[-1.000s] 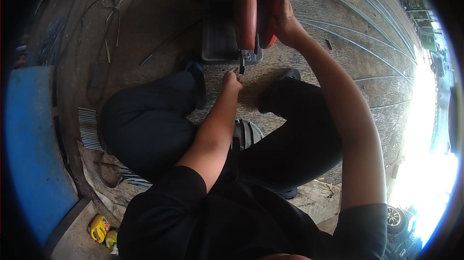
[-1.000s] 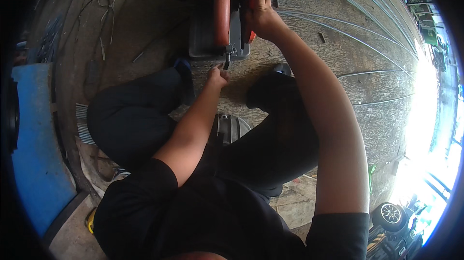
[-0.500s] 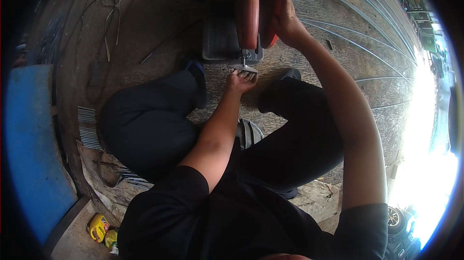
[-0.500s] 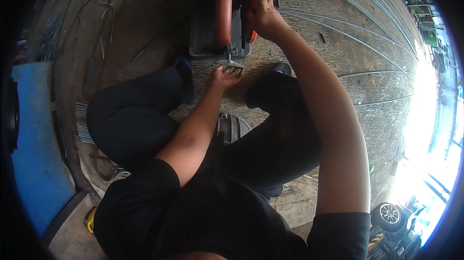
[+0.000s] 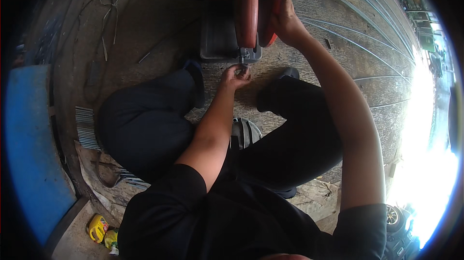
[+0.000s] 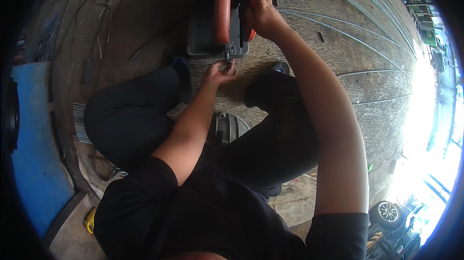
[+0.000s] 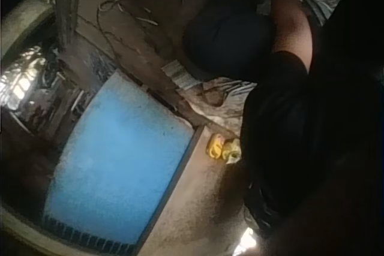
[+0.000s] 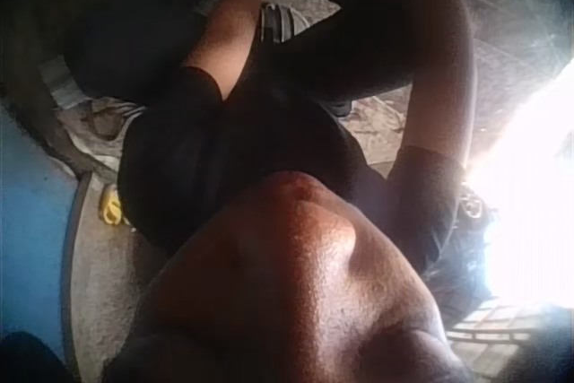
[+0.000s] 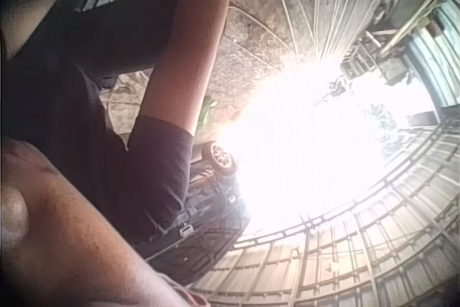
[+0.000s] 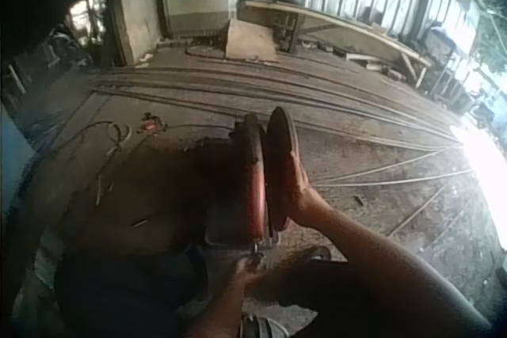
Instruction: Cutting metal rods to specific lengths using a power chop saw.
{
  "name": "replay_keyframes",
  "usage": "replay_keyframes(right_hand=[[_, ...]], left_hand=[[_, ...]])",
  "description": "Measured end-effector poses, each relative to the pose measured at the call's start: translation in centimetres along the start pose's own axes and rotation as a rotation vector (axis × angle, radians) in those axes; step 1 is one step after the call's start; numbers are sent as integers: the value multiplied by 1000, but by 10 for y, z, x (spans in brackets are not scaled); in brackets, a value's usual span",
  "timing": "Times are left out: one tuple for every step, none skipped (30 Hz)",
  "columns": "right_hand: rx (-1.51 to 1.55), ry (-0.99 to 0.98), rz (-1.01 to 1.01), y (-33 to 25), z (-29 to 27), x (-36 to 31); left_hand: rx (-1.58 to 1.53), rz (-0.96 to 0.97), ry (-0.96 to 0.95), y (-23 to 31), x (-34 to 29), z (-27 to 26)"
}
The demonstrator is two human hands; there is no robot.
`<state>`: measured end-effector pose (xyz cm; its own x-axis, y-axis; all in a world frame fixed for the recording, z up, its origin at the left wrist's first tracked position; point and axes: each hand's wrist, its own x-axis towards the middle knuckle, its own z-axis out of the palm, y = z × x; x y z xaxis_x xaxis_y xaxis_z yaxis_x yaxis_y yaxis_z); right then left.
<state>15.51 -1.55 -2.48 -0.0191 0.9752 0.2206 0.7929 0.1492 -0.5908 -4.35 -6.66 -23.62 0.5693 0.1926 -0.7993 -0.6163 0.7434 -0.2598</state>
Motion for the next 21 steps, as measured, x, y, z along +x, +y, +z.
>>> replay_keyframes(right_hand=[[-4, -1, -26, -2, -1, 0], [-3, 12, -74, -3, -2, -1], [-2, 25, -120, -4, -2, -1], [-1, 26, -116, -4, -2, -1], [-6, 23, -107, -4, -2, -1], [-11, 19, -100, -3, -2, -1], [-11, 17, -100, -2, -1, -1], [-3, 15, -72, -1, 0, -1], [15, -7, 26, 0, 0, 0], [6, 11, -45, 0, 1, 0], [19, 11, -56, 0, 1, 0], [33, -1, -8, 0, 0, 0], [28, 10, -66, 0, 0, 0], [-9, 24, -88, -2, 0, 0], [-45, 38, -110, -3, -1, -1], [-46, 36, -109, -4, -2, -1], [-37, 32, -122, -6, -2, -1], [-27, 30, -136, -7, -3, 0], [-25, 29, -138, -8, -3, 0], [-30, 15, -107, -9, -4, 0], [-36, 1, -74, -10, -4, 0]], left_hand=[[-15, -65, 8, -4, 3, 0], [360, 309, 115, -10, 7, 1], [740, 626, 255, -16, 9, 0], [654, 925, 439, -20, 14, 3], [757, 989, 514, -20, 14, 0], [559, 933, 486, -19, 18, 0], [388, 808, 443, -15, 20, -2], [386, 809, 443, -13, 23, -4], [305, 371, 437, -8, 26, -6], [239, 68, 426, -7, 31, -10], [217, -64, 417, -4, 36, -14], [137, 114, 203, -5, 41, -19], [58, 246, 11, -6, 46, -24], [55, 286, -11, -6, 48, -28], [71, 433, 137, -7, 50, -33], [58, 518, 297, -6, 50, -35], [82, 579, 287, -6, 48, -37], [-8, 293, 317, -6, 45, -36], [-86, 52, 325, -4, 41, -35], [-75, -94, 207, -5, 37, -32], [-63, -146, 205, -6, 34, -27]])
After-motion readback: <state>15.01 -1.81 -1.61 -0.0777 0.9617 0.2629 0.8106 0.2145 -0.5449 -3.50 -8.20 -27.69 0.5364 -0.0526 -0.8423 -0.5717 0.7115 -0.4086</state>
